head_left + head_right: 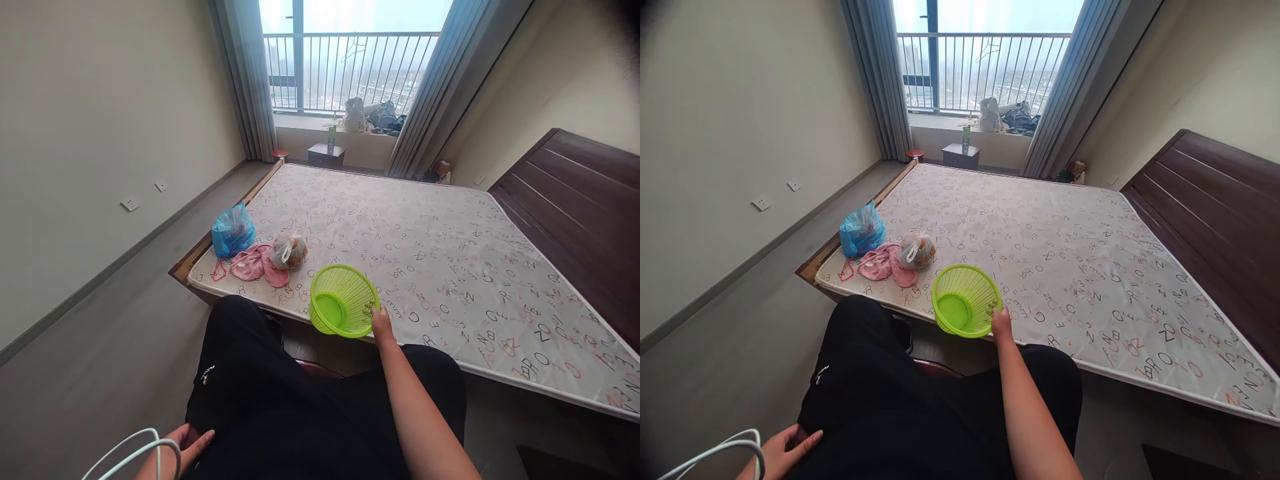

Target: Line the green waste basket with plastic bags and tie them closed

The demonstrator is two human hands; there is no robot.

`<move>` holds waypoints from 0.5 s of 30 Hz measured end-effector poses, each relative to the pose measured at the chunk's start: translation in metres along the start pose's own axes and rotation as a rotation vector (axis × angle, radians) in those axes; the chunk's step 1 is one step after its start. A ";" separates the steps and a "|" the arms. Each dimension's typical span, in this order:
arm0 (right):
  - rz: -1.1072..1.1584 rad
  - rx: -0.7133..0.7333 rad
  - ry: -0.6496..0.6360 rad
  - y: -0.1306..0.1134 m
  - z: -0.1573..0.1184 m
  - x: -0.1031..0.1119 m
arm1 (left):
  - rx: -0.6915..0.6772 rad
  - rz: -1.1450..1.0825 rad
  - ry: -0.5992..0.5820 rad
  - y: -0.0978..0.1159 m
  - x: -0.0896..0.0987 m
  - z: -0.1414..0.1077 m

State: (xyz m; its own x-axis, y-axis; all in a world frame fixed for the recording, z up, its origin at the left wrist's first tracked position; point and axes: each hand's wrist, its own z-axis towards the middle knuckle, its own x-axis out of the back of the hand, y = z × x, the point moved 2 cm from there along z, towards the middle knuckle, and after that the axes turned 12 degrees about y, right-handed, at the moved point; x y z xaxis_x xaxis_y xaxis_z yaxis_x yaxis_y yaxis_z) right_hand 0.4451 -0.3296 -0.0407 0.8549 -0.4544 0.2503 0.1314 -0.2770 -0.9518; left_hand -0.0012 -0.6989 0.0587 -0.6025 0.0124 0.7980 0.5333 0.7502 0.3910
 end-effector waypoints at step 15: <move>0.056 -0.006 -0.033 0.005 0.003 -0.003 | -0.059 0.071 -0.145 0.003 0.014 -0.007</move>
State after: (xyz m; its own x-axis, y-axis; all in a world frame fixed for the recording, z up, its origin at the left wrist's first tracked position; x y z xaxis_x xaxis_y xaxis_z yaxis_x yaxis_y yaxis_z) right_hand 0.4448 -0.3266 -0.0470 0.8770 -0.4411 0.1904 0.0796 -0.2574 -0.9630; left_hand -0.0033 -0.7010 0.0743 -0.6395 0.1625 0.7514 0.6088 0.7039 0.3659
